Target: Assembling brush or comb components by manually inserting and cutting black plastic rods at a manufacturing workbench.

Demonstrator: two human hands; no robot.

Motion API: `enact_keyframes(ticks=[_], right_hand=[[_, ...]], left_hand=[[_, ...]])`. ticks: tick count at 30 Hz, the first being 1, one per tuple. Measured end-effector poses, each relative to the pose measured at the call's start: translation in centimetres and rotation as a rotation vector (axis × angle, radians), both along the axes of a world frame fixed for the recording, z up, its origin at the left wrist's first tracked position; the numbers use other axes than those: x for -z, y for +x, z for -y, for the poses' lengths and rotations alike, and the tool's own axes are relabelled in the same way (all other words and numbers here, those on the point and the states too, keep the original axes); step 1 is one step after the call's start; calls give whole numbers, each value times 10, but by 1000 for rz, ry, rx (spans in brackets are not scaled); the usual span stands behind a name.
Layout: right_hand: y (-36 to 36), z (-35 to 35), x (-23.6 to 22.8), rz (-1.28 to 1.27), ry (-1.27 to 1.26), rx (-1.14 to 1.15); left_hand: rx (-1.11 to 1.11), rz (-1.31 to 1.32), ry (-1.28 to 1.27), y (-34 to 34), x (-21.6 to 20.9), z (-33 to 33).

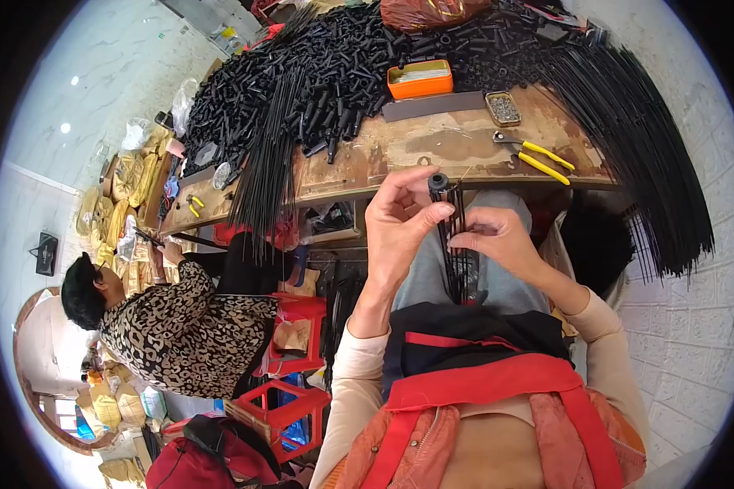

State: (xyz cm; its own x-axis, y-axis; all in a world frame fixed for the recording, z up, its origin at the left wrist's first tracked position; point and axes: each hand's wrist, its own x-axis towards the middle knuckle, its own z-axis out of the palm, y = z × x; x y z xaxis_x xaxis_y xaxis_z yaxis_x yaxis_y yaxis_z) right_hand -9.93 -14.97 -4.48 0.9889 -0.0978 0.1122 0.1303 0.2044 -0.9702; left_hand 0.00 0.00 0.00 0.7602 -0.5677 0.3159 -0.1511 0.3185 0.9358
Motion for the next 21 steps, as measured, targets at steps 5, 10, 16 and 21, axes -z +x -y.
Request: enact_keyframes(ticks=[5,10,16,21], right_hand=[[6,-2,-2,-42,-16,12],[10,-6,-1,-55,-25,68],[15,-6,0,-48,-42,77],[17,-10,2,-55,-34,87]], left_hand=[[60,-24,-49,12,2,0],[90,-137,-67,19,-1,4],[121,-119,-85,26,5,3],[175,-114,-126,36,10,3]])
